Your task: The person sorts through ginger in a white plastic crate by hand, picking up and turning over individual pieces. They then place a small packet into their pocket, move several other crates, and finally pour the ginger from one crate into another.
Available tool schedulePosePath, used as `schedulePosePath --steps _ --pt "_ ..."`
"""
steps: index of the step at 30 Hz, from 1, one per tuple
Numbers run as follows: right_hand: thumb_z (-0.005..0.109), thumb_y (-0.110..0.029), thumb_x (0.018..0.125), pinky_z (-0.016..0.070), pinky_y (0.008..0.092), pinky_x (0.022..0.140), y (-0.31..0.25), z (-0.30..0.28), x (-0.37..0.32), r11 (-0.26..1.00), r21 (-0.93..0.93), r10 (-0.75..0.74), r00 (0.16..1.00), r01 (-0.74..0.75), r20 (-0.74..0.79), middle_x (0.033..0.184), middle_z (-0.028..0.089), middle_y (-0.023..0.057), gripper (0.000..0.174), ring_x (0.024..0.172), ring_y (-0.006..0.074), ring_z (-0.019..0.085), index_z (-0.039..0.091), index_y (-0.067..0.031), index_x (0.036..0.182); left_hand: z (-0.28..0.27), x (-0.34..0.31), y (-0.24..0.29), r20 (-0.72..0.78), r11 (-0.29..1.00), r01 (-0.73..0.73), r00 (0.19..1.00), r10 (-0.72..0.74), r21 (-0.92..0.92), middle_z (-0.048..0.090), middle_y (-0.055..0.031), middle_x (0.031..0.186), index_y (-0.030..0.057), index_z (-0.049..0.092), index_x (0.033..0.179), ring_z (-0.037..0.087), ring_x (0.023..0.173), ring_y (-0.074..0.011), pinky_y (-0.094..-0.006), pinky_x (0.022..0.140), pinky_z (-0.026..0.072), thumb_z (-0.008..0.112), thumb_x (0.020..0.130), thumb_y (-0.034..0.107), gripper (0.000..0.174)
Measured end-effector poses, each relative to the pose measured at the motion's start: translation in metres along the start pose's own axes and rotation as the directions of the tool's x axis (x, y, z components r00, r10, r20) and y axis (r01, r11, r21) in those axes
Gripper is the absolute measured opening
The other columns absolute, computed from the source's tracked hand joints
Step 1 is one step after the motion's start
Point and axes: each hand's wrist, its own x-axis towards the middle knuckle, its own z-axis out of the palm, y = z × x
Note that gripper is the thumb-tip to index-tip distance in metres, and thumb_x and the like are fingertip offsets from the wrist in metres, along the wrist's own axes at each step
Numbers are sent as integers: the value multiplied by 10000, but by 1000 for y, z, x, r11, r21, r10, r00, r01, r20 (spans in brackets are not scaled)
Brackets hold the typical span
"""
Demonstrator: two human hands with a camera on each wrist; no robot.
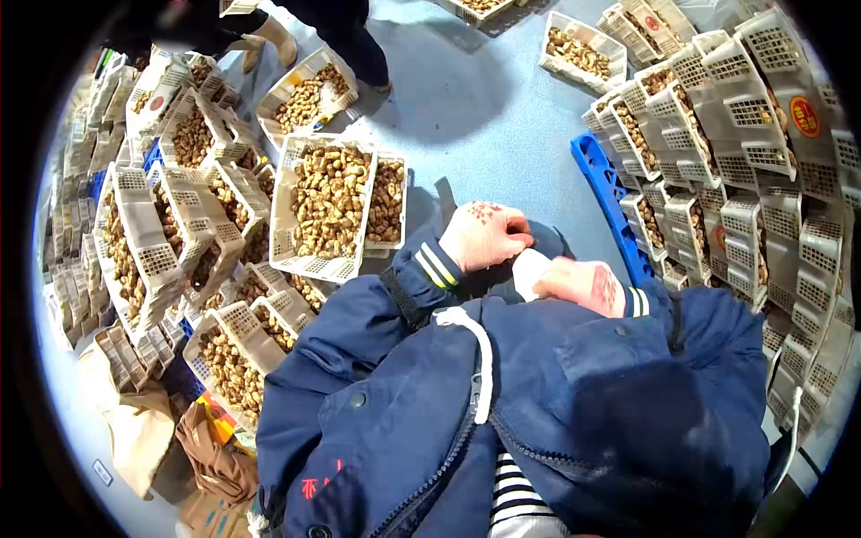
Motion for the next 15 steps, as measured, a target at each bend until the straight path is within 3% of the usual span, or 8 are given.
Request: schedulePosePath --steps 5,6,7,8,9,11,12,15 --pt "640 -86 718 470 350 694 9 -9 2 978 209 33 993 -9 -114 864 566 113 278 805 296 582 545 -83 980 7 -1 -2 -89 976 -168 979 181 141 630 -83 781 86 648 803 614 773 -258 -329 651 484 613 737 275 204" --pt "627 -107 734 471 342 687 6 -5 1 988 105 -93 982 111 -164 834 564 115 241 790 287 587 559 -83 965 4 -1 2 -105 981 -174 977 183 91 628 -83 780 88 647 804 614 772 -257 -330 650 484 616 733 276 203" --pt "627 -107 734 471 342 687 7 -6 4 989 98 -96 981 114 -170 834 564 115 241 790 287 587 559 -83 965 3 1 4 -112 982 -185 976 189 45 625 -83 778 91 646 804 614 772 -255 -331 648 485 620 730 277 202" --pt "599 -132 757 471 342 688 4 -2 4 979 144 -130 985 145 -111 835 564 116 195 794 282 591 554 -77 939 6 3 4 -132 955 -260 951 279 141 625 -75 784 96 644 801 614 765 -251 -328 646 486 623 729 275 194" --pt "572 -156 780 471 341 690 1 1 3 966 189 -171 984 177 -48 837 564 117 160 798 278 594 550 -71 914 5 2 9 -86 953 -196 972 221 232 628 -70 797 97 643 797 614 763 -252 -326 644 487 622 731 269 185" --pt "604 -114 747 473 346 697 9 8 9 952 192 -212 967 237 -142 855 559 120 185 800 292 587 541 -59 912 8 1 2 -88 959 -228 965 245 168 630 -67 800 99 644 802 616 762 -250 -322 637 487 629 728 254 172" --pt "612 -111 744 475 348 703 13 8 8 962 165 -192 969 218 -159 872 562 119 192 811 294 585 541 -57 914 12 2 -1 -141 938 -317 932 335 137 631 -68 800 101 648 810 617 761 -247 -316 632 487 632 727 235 158" --pt "616 -113 746 477 343 743 11 7 -3 993 70 -91 991 98 -101 939 576 109 213 872 295 580 551 -62 942 13 2 2 -137 952 -286 944 300 114 628 -73 797 96 649 797 614 759 -251 -311 633 485 638 711 221 152"
